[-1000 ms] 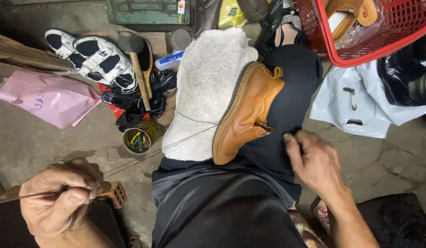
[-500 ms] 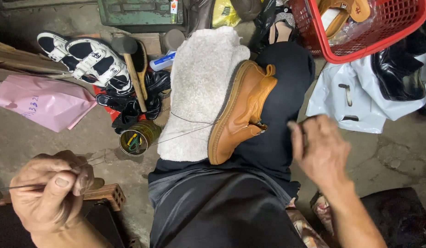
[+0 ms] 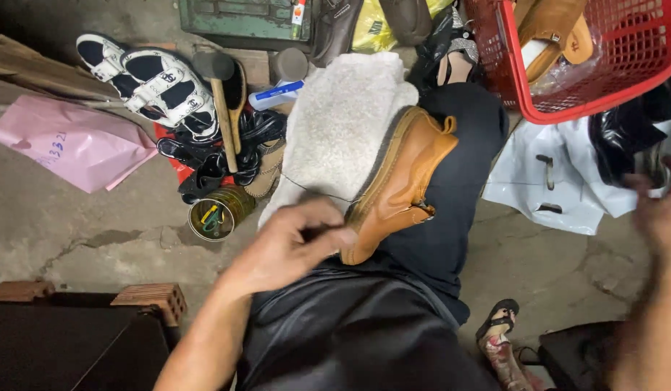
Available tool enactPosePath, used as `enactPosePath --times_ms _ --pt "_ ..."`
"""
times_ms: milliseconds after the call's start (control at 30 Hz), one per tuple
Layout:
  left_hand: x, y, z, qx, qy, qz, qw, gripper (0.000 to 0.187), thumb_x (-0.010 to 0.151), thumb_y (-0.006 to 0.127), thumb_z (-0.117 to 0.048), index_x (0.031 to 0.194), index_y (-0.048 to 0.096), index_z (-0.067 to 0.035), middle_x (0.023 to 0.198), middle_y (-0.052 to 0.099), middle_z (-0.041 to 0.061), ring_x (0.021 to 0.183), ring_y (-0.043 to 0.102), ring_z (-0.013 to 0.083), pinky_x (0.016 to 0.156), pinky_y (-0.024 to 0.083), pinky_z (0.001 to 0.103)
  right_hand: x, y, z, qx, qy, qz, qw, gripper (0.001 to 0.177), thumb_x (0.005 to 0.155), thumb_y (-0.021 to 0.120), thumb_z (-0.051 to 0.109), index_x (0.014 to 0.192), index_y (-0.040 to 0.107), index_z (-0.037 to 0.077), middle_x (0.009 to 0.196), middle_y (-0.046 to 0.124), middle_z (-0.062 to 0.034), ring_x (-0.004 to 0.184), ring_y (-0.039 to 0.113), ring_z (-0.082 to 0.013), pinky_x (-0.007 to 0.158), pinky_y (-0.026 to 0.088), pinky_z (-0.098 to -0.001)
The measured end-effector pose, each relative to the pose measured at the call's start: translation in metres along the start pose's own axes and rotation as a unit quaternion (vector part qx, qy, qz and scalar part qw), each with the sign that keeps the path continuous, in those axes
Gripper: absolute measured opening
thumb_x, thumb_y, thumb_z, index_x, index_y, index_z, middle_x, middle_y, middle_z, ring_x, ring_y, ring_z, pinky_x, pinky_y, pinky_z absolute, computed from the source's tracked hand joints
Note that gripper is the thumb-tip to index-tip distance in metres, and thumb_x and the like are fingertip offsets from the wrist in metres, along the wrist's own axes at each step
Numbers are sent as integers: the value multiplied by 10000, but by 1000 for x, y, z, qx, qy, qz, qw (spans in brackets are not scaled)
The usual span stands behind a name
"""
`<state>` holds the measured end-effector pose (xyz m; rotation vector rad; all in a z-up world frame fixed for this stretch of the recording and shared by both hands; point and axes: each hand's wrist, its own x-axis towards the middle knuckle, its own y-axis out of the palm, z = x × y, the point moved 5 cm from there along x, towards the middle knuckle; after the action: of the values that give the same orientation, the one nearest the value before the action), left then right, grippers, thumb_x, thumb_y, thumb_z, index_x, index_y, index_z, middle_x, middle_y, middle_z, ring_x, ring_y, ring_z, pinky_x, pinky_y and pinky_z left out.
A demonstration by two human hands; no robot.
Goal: Hand-sewing the sole of a leather shoe and singeing the thread ends with a lighter.
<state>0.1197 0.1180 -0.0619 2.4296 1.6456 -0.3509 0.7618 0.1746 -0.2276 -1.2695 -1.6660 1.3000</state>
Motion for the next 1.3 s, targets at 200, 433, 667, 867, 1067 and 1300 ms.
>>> enactPosePath --times_ms 200,433,667,867,1067,1300 --pt "1 -6 15 58 -97 -54 992 244 934 737 -221 785 617 -68 583 597 92 574 573 229 555 447 361 87 -254 266 593 139 54 791 151 1149 604 108 1169 712 5 1127 731 -198 1040 720 -342 936 539 -417" --pt "-6 26 39 201 -12 -174 964 467 929 715 -222 555 440 -177 413 434 -35 386 447 177 414 373 290 107 -242 377 644 143 132 739 384 885 841 271 586 681 90 526 647 -75 526 620 -167 516 498 -366" --pt "-26 24 -1 220 125 -186 949 459 987 632 -160 611 372 -190 471 345 -25 374 426 193 378 380 256 96 -237 370 706 132 174 673 252 943 773 179 721 772 59 629 735 -82 652 640 -122 621 571 -339" --pt "-36 20 -24 435 145 -146 877 276 1005 668 -306 815 679 -106 839 642 74 731 652 281 495 527 367 89 -229 361 727 95 151 663 117 944 797 157 892 801 52 763 770 -86 769 667 -121 740 591 -345" --pt "-32 25 -12 524 117 -143 831 271 1054 578 -251 1170 725 -54 846 662 67 722 643 218 481 544 307 91 -239 361 735 73 157 656 148 969 772 183 916 792 47 794 769 -74 770 653 -128 745 592 -352" --pt "-7 31 7 459 141 -158 863 179 1007 563 -85 1150 670 -71 700 616 29 595 614 198 478 463 272 97 -246 365 738 37 154 656 230 995 735 197 878 765 2 779 756 -125 776 670 -178 713 595 -405"
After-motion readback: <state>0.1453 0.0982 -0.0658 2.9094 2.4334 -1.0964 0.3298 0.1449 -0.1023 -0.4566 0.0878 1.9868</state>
